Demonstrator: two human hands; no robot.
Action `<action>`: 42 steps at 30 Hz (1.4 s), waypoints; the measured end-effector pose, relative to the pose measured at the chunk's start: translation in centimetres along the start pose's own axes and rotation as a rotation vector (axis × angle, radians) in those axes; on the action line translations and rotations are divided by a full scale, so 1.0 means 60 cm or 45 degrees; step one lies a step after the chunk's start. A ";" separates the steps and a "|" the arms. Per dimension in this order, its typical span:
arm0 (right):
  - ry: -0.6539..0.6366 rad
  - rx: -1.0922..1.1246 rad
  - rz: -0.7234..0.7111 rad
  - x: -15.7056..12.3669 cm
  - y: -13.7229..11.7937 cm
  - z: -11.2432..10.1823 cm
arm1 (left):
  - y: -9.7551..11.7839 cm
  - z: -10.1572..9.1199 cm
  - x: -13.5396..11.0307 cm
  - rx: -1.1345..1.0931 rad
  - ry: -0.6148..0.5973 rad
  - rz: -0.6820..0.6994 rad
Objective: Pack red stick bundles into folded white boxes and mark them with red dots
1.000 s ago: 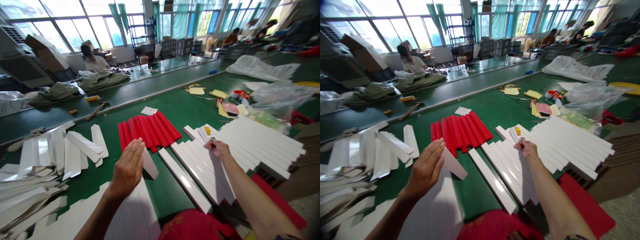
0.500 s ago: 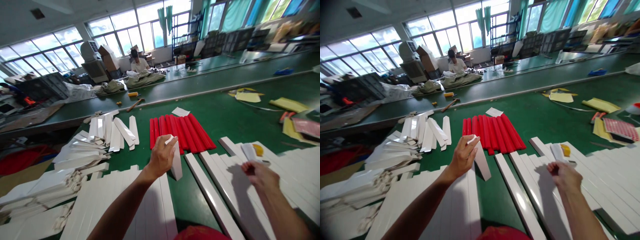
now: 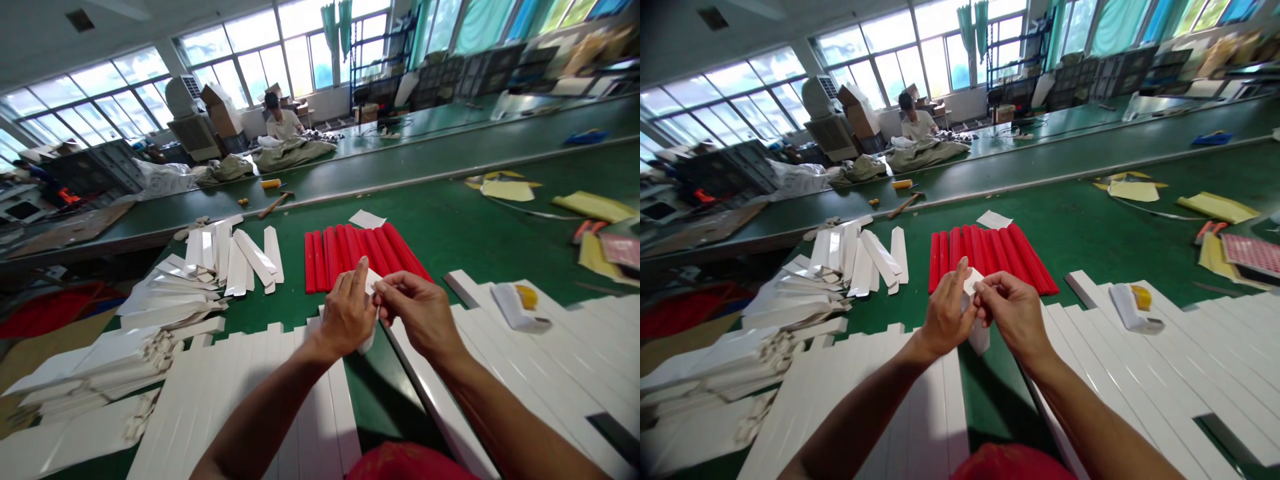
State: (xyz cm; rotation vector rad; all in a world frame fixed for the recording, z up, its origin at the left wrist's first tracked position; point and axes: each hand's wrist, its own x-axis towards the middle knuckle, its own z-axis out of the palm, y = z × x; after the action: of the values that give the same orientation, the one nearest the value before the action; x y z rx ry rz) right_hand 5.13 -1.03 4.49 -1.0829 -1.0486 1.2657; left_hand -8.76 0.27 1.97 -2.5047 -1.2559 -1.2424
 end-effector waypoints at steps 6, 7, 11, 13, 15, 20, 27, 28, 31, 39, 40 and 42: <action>0.062 -0.099 0.092 0.006 -0.011 0.000 | 0.010 0.009 -0.005 0.009 0.037 -0.033; 0.064 -0.071 0.157 0.010 -0.016 -0.001 | 0.012 0.010 -0.006 0.000 0.043 -0.041; -0.114 0.061 0.510 0.030 -0.032 -0.012 | 0.011 0.007 -0.008 -0.065 0.081 -0.049; -0.203 0.082 0.615 0.039 -0.035 -0.020 | 0.008 0.003 -0.008 -0.091 0.063 -0.028; -0.228 0.088 0.620 0.042 -0.033 -0.024 | 0.003 -0.002 -0.006 -0.123 0.009 -0.004; -0.156 0.008 0.461 0.028 0.016 -0.022 | -0.008 -0.014 -0.004 -0.284 -0.091 -0.016; 0.059 -0.761 -0.312 0.018 0.146 -0.018 | -0.018 -0.025 -0.014 -0.354 -0.153 -0.103; 0.044 -0.883 -0.425 0.015 0.166 -0.018 | -0.018 -0.027 -0.015 -0.349 -0.151 -0.119; -0.007 -1.159 -0.595 0.009 0.214 -0.021 | -0.014 -0.031 -0.017 -0.352 -0.167 -0.138; -0.484 -1.626 -0.134 0.019 0.229 -0.069 | -0.134 -0.017 -0.043 0.093 -0.333 -0.845; -0.558 -1.664 -0.089 0.013 0.239 -0.079 | -0.167 -0.017 -0.056 0.201 -0.331 -1.026; -0.693 -1.734 -0.010 -0.003 0.272 -0.099 | -0.233 -0.017 -0.085 0.317 -0.347 -1.239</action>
State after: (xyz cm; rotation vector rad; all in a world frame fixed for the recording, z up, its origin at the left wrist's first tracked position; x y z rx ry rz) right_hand 7.95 -1.30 -12.66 -1.7077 -2.4899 0.7266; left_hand -20.89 5.84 -4.66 -1.9175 -2.6678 -0.7258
